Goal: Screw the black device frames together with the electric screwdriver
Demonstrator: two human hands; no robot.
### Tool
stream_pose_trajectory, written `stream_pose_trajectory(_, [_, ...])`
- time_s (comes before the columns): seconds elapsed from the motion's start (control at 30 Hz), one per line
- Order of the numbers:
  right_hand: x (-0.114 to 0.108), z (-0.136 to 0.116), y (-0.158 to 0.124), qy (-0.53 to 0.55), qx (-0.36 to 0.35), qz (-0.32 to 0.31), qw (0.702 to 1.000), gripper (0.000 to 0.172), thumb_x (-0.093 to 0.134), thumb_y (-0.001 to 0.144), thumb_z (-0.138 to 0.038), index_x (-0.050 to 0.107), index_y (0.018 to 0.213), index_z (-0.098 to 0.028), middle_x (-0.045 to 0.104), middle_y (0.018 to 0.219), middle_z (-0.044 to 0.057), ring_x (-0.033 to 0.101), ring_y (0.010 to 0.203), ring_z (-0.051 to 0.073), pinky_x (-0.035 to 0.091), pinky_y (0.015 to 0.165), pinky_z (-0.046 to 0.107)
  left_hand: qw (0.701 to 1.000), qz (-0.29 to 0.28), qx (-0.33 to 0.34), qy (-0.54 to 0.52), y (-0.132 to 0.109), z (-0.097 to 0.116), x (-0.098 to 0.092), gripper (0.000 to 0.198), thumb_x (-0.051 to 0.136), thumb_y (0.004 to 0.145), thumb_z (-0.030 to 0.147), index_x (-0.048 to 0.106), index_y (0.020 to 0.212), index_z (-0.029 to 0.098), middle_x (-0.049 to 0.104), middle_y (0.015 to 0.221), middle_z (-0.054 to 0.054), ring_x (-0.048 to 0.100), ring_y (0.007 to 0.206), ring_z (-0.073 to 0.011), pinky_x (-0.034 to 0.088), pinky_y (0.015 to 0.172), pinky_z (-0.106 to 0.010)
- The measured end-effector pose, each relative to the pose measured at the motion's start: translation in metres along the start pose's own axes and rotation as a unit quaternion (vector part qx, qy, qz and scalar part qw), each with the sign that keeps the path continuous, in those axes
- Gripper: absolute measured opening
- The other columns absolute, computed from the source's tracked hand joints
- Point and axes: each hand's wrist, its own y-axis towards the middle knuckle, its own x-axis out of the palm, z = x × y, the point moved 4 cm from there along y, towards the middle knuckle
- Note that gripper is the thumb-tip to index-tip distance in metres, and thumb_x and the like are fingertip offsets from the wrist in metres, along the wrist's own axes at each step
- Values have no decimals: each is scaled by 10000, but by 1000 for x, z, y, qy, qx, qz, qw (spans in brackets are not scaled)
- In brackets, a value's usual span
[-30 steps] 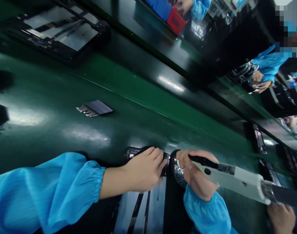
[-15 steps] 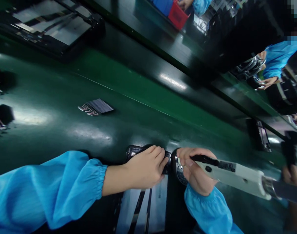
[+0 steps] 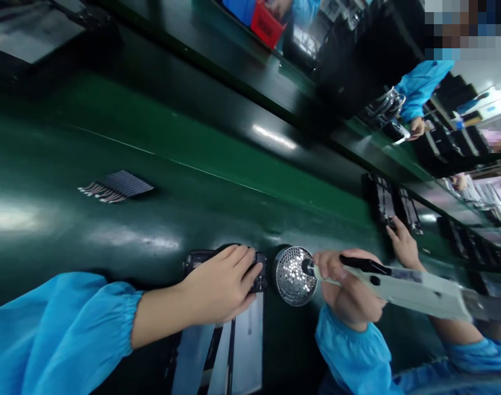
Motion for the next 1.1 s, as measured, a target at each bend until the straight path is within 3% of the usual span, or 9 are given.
stream_pose_trajectory(0.07, [14, 4, -11, 76, -1, -20, 997, 107, 676, 861, -344, 664, 964, -316, 456, 511, -64, 485, 450, 162, 491, 535, 374, 1000, 2, -1, 1, 0, -1, -1, 436, 598, 934, 405, 695, 1186, 62, 691, 1165, -225, 638, 1086, -361, 519, 926, -471])
stream_pose_trajectory(0.13, [23, 6, -16, 129, -3, -30, 991, 154, 672, 846, -239, 680, 986, -301, 491, 526, -56, 484, 455, 154, 486, 535, 371, 1000, 3, 1, 3, 0, -1, -3, 426, 604, 930, 392, 693, 1178, 58, 692, 1156, -222, 640, 1082, -358, 528, 917, -469])
stream_pose_trajectory(0.33, [28, 5, -17, 160, -8, -42, 986, 212, 627, 855, -158, 683, 1028, -266, 520, 562, -50, 499, 491, 138, 479, 544, 346, 1000, -5, 7, -6, 1, -1, -4, 432, 595, 934, 375, 683, 1192, 39, 687, 1168, -242, 648, 1080, -368, 547, 901, -480])
stream_pose_trajectory(0.97, [30, 12, -19, 138, 10, -37, 990, 131, 689, 864, -226, 687, 976, -293, 516, 554, -54, 504, 493, 149, 496, 572, 385, 1000, -6, 7, -2, 1, 0, -3, 457, 578, 941, 400, 696, 1194, 38, 698, 1146, -241, 650, 1080, -368, 539, 925, -479])
stream_pose_trajectory(1.1, [32, 10, -19, 128, -6, -30, 991, 187, 672, 859, -227, 696, 1025, -308, 497, 548, -56, 489, 477, 148, 479, 541, 374, 1000, -13, 7, -4, 0, -1, -1, 466, 575, 950, 401, 684, 1221, 36, 685, 1184, -249, 640, 1109, -366, 518, 946, -483])
